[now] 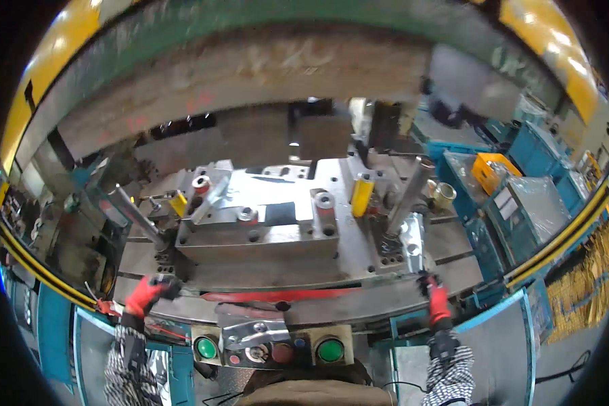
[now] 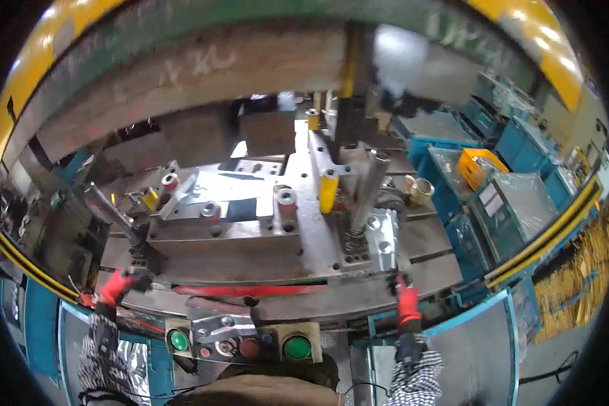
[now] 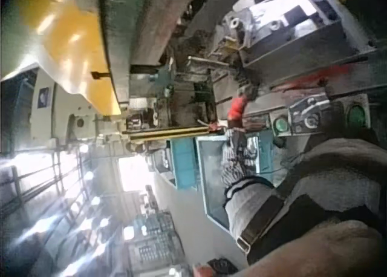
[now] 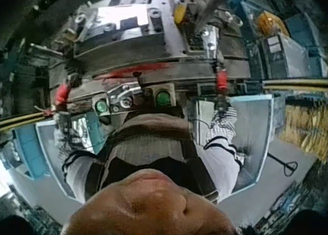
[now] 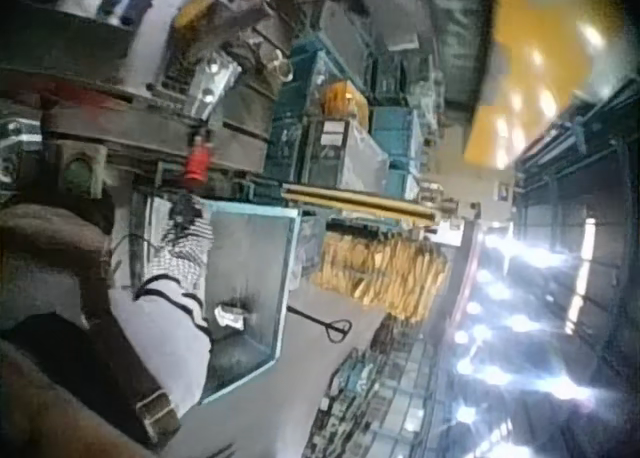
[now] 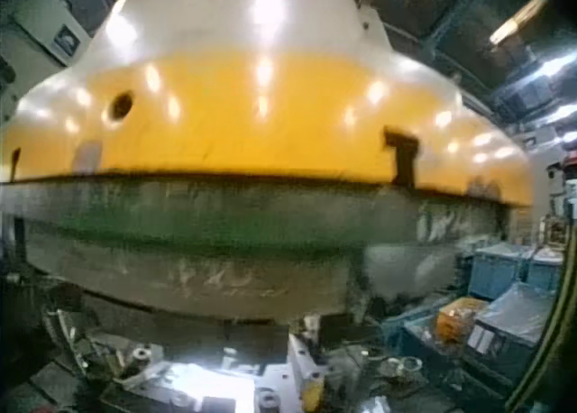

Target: Operating a large industrial metal press to stamp metal components.

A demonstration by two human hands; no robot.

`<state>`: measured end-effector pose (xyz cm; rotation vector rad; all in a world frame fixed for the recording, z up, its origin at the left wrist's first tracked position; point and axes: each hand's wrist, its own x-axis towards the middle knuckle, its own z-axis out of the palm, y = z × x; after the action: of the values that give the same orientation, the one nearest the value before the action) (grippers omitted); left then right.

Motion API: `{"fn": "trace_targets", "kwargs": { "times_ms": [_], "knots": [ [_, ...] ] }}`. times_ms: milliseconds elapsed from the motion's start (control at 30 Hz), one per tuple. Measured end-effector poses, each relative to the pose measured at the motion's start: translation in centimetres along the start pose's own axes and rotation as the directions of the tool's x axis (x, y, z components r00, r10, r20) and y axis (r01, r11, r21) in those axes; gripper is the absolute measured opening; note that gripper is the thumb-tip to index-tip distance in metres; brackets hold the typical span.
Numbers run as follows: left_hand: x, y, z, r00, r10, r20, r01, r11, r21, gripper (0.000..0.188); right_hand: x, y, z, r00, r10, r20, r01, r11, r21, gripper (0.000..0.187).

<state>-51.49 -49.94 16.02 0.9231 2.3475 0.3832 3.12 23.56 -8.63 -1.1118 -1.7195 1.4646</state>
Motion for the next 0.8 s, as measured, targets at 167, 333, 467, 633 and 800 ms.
{"fn": "trace_targets", "kwargs": {
  "times_ms": [167,333,467,633,800],
  "knots": [
    [6.0,25.3,-10.8,0.737,0.626,-0.255,-0.630,0.773,0.077,0.087,8.5,-5.4,6.4,0.929,-0.340,-0.149,0.193,0.787,-0.586,0.086],
    [22.9,33.0,-11.7,0.760,0.650,0.008,-0.595,0.690,0.412,0.110,12.0,-3.5,9.0,0.982,-0.115,-0.149,-0.060,0.560,-0.826,0.112],
    [33.3,33.0,-10.6,0.867,0.436,0.242,-0.498,0.787,0.365,0.122,13.7,-1.1,8.1,0.951,-0.193,-0.243,-0.107,0.530,-0.841,0.101],
    [35.8,30.2,-10.2,0.879,0.318,0.357,-0.392,0.906,0.158,0.111,12.7,-2.1,10.8,0.970,-0.150,-0.192,-0.051,0.644,-0.763,0.089],
    [32.1,31.0,-10.6,0.672,0.734,0.093,-0.719,0.618,0.317,0.114,15.6,-1.8,10.6,0.959,-0.069,-0.276,-0.183,0.593,-0.784,0.072]
  ]
}}
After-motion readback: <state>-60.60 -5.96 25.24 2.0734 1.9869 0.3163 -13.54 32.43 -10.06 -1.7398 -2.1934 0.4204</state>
